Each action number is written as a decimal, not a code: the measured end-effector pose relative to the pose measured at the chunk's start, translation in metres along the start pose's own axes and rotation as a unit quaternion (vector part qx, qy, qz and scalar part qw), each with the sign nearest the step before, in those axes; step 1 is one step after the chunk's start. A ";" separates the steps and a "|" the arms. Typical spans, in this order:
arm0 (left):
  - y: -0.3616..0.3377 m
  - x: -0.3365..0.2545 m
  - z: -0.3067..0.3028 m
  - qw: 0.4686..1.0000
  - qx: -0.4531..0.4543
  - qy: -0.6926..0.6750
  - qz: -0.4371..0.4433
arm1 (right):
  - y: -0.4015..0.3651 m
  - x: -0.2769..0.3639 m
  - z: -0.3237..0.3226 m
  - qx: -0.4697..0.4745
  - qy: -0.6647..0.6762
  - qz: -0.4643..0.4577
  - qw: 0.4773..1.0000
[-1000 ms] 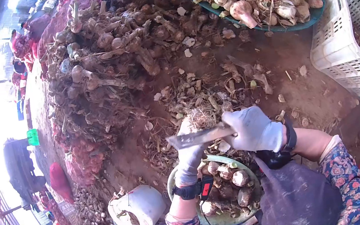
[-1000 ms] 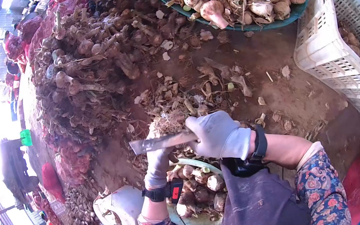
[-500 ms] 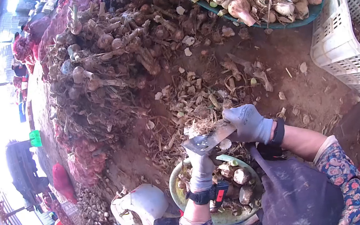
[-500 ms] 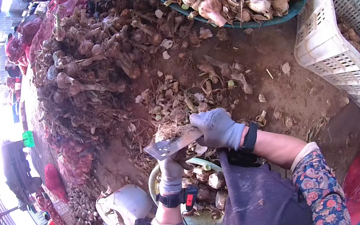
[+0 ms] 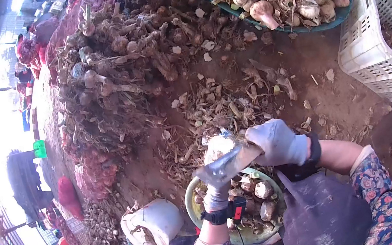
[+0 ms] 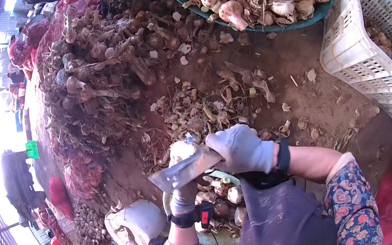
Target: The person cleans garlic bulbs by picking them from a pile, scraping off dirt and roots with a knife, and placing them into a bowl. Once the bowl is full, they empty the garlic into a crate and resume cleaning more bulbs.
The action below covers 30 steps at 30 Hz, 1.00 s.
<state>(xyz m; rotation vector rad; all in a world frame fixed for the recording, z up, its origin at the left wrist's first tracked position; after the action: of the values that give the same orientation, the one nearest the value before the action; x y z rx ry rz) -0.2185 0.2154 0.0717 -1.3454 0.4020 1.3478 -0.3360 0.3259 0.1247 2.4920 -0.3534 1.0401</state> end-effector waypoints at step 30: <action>-0.047 -0.037 -0.011 0.953 0.236 0.051 -0.184 | -0.078 -0.116 0.080 0.162 0.152 0.457 0.861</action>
<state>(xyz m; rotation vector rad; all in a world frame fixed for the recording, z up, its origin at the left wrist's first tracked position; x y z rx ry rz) -0.1845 0.2040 0.1208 -1.0256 0.4806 0.8077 -0.3373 0.3655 -0.0312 2.3460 -1.4514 1.9494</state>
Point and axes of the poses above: each hand's wrist, its own y-axis towards the middle knuckle, its own z-axis out of the palm, x = y × z, the point moved 8 cm from there along y, towards the middle knuckle, and after that the axes turned 5 degrees about x, right-handed, at the moved point
